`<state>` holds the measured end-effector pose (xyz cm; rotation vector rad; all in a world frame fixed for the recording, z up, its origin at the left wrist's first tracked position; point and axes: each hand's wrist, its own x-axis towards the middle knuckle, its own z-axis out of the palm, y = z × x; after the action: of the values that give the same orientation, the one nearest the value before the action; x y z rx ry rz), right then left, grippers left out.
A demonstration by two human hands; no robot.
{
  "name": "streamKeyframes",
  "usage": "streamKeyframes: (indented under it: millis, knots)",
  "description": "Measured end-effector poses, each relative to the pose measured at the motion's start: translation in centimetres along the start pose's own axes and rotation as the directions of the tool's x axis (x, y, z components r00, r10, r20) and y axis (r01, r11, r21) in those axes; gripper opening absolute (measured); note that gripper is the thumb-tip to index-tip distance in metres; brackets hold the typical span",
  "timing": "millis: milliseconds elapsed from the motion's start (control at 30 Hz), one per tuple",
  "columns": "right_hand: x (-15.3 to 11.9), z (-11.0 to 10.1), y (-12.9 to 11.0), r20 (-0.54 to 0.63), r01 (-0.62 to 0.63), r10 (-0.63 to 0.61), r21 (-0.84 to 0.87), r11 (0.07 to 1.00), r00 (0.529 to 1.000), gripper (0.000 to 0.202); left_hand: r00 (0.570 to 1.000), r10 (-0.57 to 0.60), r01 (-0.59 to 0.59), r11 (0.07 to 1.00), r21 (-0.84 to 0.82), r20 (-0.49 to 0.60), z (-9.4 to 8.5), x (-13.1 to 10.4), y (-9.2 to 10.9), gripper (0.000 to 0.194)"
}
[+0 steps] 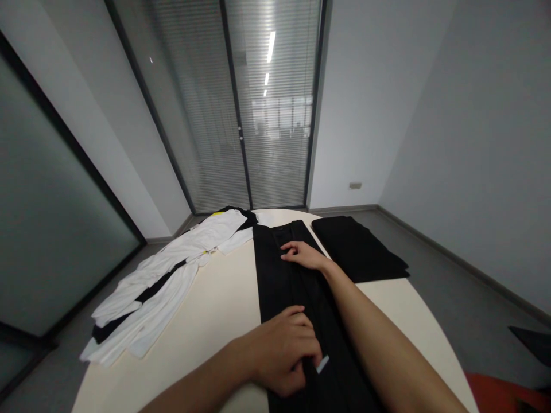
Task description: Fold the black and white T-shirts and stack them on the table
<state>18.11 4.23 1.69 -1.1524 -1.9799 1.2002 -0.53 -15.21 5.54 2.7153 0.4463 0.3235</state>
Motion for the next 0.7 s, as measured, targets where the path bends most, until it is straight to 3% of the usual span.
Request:
streamKeyframes:
  millis: [167,400,567,700]
  knots:
    - [0.1,0.0,0.2,0.005,0.007,-0.007,0.003,1.000,1.000,0.045,0.994,0.000,0.010,0.995,-0.101,0.105,-1.0,-0.9,1.3,0.022]
    - [0.2,0.0,0.3,0.022,-0.002,0.001,0.017,1.000,1.000,0.045,0.935,0.145,-0.032,0.944,-0.329,0.324,-2.5,-1.1,2.0,0.018]
    - [0.3,0.0,0.4,0.021,-0.008,0.007,0.021,1.000,1.000,0.047,0.943,0.085,0.055,0.914,-0.403,0.323,-4.0,-1.5,1.4,0.017]
    - [0.2,0.0,0.3,0.022,-0.002,0.002,0.005,1.000,1.000,0.052,0.939,0.202,-0.078,0.914,-0.399,0.279,-3.1,-0.6,1.8,0.009]
